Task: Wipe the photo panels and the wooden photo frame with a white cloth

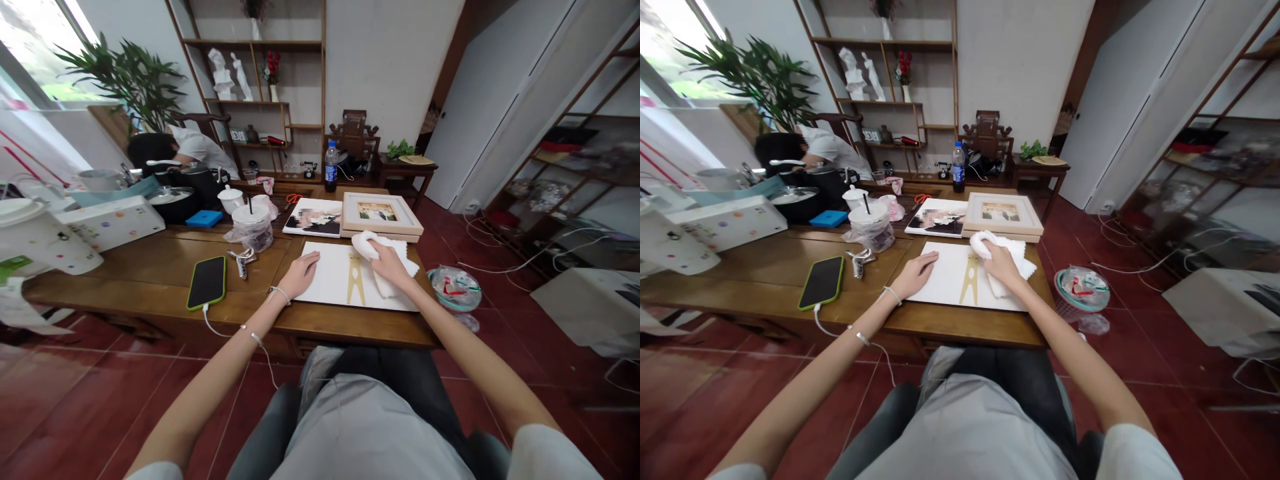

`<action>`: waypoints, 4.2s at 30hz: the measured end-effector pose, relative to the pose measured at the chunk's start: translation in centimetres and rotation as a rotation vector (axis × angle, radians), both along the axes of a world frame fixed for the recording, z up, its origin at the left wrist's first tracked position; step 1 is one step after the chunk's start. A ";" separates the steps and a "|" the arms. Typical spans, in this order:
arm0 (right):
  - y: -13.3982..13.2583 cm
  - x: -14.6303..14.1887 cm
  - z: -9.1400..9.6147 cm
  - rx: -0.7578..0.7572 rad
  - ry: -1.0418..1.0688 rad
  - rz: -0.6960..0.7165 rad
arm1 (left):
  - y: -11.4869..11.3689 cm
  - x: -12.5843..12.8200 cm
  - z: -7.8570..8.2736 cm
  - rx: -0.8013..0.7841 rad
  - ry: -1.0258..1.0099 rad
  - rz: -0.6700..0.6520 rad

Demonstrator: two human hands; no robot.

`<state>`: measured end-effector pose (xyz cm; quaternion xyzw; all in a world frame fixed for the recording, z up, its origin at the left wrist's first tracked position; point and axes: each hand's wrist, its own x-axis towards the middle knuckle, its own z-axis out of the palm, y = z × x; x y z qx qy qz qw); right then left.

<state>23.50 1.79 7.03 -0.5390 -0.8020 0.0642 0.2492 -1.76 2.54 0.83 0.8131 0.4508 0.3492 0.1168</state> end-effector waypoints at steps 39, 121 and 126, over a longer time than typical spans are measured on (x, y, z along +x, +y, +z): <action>-7.9 -7.8 0.5 0.057 -0.417 0.686 | -0.4 -0.2 1.5 -0.201 -0.227 0.064; -8.6 6.2 1.0 -0.406 -0.097 0.274 | 0.0 -0.2 -0.3 -0.044 0.037 -0.037; -1.4 4.6 -0.3 -0.265 -0.031 0.310 | 0.1 -0.3 -0.4 -0.041 0.031 -0.034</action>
